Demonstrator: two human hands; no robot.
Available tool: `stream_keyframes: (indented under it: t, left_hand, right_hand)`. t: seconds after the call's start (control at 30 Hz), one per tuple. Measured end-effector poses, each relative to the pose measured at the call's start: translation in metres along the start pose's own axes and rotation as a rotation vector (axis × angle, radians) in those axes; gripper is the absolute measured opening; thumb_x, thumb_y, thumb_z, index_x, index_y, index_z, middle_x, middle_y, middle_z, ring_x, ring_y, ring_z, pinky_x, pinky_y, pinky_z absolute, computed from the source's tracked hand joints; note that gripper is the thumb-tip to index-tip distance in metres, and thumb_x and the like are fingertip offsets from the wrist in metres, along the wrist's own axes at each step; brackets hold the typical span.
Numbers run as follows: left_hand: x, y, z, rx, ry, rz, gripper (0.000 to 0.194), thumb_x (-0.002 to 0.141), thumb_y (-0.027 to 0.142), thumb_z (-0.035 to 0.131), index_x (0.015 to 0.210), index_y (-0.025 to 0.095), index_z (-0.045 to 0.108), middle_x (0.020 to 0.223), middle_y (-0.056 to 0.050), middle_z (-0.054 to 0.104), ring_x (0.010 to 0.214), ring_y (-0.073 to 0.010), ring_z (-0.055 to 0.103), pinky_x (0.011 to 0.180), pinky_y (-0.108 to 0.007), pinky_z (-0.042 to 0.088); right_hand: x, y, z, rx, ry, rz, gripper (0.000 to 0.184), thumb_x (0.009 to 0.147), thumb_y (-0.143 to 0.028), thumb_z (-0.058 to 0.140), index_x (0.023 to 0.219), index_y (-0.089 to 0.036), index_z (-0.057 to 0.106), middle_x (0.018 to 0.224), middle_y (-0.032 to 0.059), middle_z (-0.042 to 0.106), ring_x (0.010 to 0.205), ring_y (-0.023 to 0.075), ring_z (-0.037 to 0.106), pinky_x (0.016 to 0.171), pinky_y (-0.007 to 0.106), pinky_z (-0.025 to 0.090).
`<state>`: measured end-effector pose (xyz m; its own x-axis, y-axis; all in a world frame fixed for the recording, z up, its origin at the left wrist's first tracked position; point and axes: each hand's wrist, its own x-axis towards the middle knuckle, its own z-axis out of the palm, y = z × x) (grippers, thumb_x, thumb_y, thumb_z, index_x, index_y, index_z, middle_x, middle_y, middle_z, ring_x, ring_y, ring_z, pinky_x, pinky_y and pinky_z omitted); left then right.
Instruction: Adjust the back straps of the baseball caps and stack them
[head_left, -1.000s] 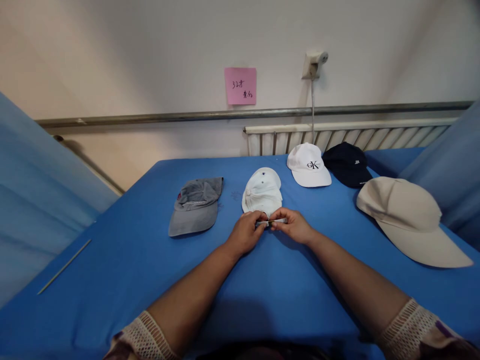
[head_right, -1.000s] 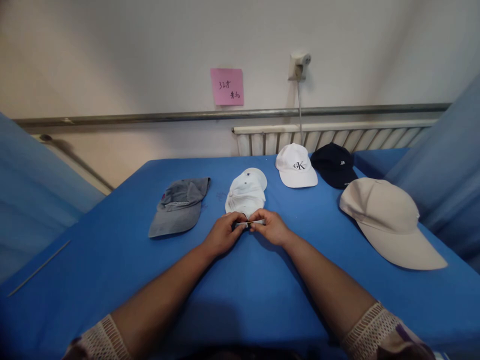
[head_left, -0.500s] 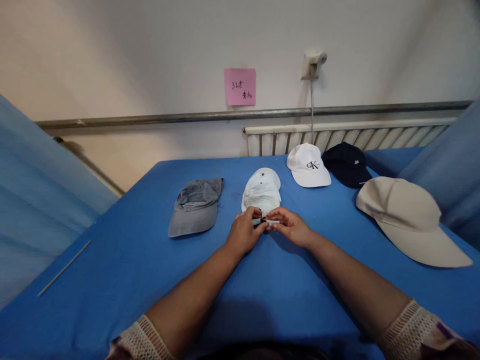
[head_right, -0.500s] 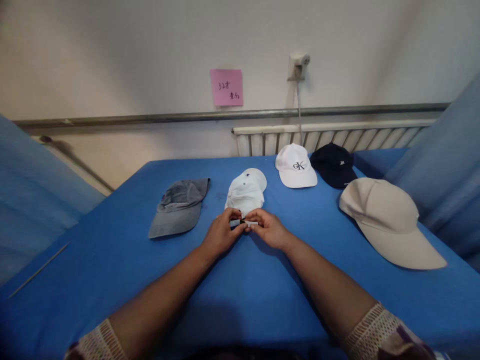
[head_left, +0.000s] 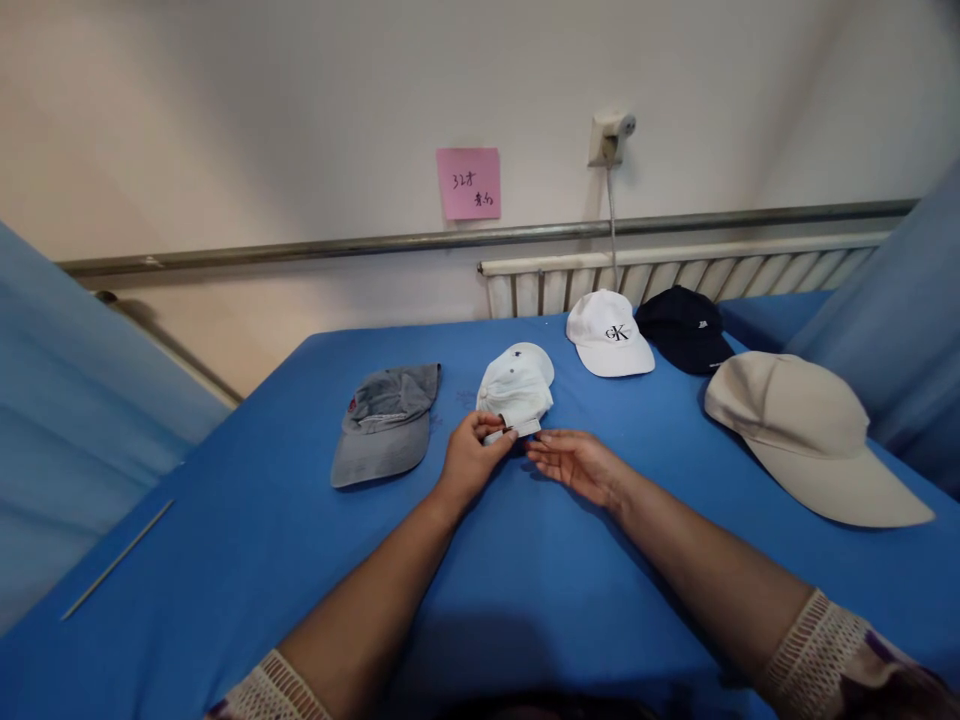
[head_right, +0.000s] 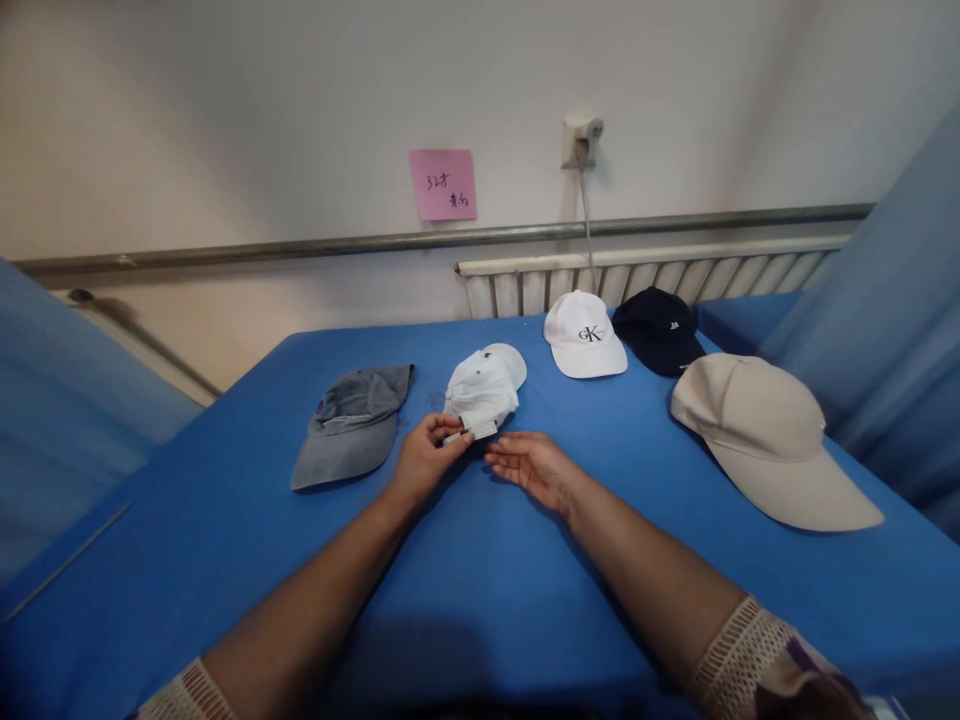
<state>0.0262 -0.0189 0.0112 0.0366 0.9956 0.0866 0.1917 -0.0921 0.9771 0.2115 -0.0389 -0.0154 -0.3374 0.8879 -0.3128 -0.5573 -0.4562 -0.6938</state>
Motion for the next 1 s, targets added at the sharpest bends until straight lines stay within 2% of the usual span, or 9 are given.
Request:
stream_keyframes:
  t: [0.17, 0.33, 0.4, 0.47, 0.53, 0.6, 0.7, 0.83, 1.0]
  left_hand:
    - [0.000, 0.002, 0.002, -0.137, -0.010, -0.108, 0.042, 0.060, 0.038, 0.082, 0.086, 0.015, 0.058, 0.071, -0.001, 0.067, 0.065, -0.0123, 0.062, 0.064, -0.024, 0.045]
    - [-0.001, 0.000, 0.004, -0.140, -0.050, -0.111, 0.042, 0.061, 0.040, 0.081, 0.086, 0.015, 0.056, 0.067, 0.001, 0.064, 0.061, -0.0117, 0.059, 0.060, -0.023, 0.043]
    - [-0.001, -0.002, 0.004, -0.072, -0.046, -0.046, 0.039, 0.065, 0.039, 0.078, 0.088, 0.016, 0.056, 0.073, -0.001, 0.066, 0.068, -0.0139, 0.062, 0.065, -0.025, 0.046]
    - [-0.003, -0.003, 0.004, 0.048, -0.024, 0.059, 0.034, 0.070, 0.036, 0.075, 0.092, 0.017, 0.057, 0.084, -0.003, 0.068, 0.081, -0.0171, 0.065, 0.074, -0.029, 0.048]
    - [-0.006, -0.002, 0.003, 0.192, -0.003, 0.161, 0.033, 0.073, 0.033, 0.073, 0.098, 0.019, 0.058, 0.093, -0.005, 0.068, 0.091, -0.0191, 0.066, 0.082, -0.032, 0.049]
    - [-0.009, -0.001, 0.003, 0.322, -0.006, 0.242, 0.038, 0.076, 0.032, 0.071, 0.110, 0.020, 0.057, 0.096, -0.004, 0.068, 0.093, -0.0190, 0.065, 0.084, -0.033, 0.049]
    - [-0.012, 0.000, 0.003, 0.494, -0.073, 0.384, 0.044, 0.082, 0.031, 0.067, 0.123, 0.024, 0.054, 0.100, -0.004, 0.068, 0.093, -0.0189, 0.064, 0.087, -0.035, 0.047]
    - [-0.013, 0.001, 0.004, 0.679, -0.168, 0.537, 0.031, 0.085, 0.031, 0.065, 0.114, 0.024, 0.061, 0.105, -0.005, 0.068, 0.101, -0.0213, 0.061, 0.091, -0.038, 0.043]
    - [-0.013, 0.004, 0.004, 0.791, -0.168, 0.550, 0.019, 0.087, 0.028, 0.062, 0.105, 0.024, 0.066, 0.095, -0.004, 0.067, 0.093, -0.0209, 0.060, 0.090, -0.038, 0.041]
  right_hand:
    - [0.004, -0.001, 0.001, 0.240, -0.017, -0.074, 0.022, 0.073, -0.008, 0.073, 0.093, -0.012, 0.068, 0.084, 0.0061, 0.074, 0.079, 0.0123, 0.069, 0.072, 0.021, 0.054]
    - [0.005, -0.002, 0.005, 0.155, 0.076, -0.155, 0.032, 0.068, -0.012, 0.080, 0.095, -0.016, 0.064, 0.081, 0.0029, 0.072, 0.073, 0.0121, 0.068, 0.067, 0.023, 0.052]
    - [0.002, 0.000, 0.009, 0.070, 0.130, -0.208, 0.040, 0.063, -0.017, 0.085, 0.095, -0.020, 0.061, 0.080, 0.0012, 0.072, 0.072, 0.0141, 0.068, 0.066, 0.026, 0.051]
    - [-0.001, 0.003, 0.015, -0.020, 0.128, -0.259, 0.047, 0.057, -0.023, 0.089, 0.094, -0.022, 0.059, 0.080, -0.0006, 0.071, 0.072, 0.0160, 0.069, 0.066, 0.028, 0.050]
    - [-0.004, 0.006, 0.019, -0.125, 0.093, -0.288, 0.046, 0.057, -0.031, 0.089, 0.092, -0.023, 0.060, 0.084, -0.0007, 0.071, 0.072, 0.0160, 0.068, 0.065, 0.028, 0.048]
    - [-0.005, 0.009, 0.021, -0.208, 0.088, -0.309, 0.040, 0.060, -0.039, 0.087, 0.086, -0.021, 0.062, 0.084, -0.0002, 0.070, 0.073, 0.0147, 0.066, 0.065, 0.028, 0.046]
    - [-0.003, 0.012, 0.019, -0.246, 0.115, -0.330, 0.037, 0.062, -0.045, 0.084, 0.078, -0.020, 0.063, 0.076, -0.0005, 0.067, 0.071, 0.0135, 0.061, 0.066, 0.028, 0.044]
    - [0.001, 0.013, 0.015, -0.226, 0.122, -0.330, 0.036, 0.062, -0.047, 0.084, 0.073, -0.019, 0.064, 0.073, -0.0012, 0.065, 0.067, 0.0121, 0.057, 0.067, 0.028, 0.043]
    - [-0.004, 0.012, 0.017, -0.160, 0.112, -0.298, 0.034, 0.060, -0.043, 0.086, 0.073, -0.020, 0.065, 0.076, -0.0006, 0.067, 0.072, 0.0131, 0.059, 0.072, 0.030, 0.045]
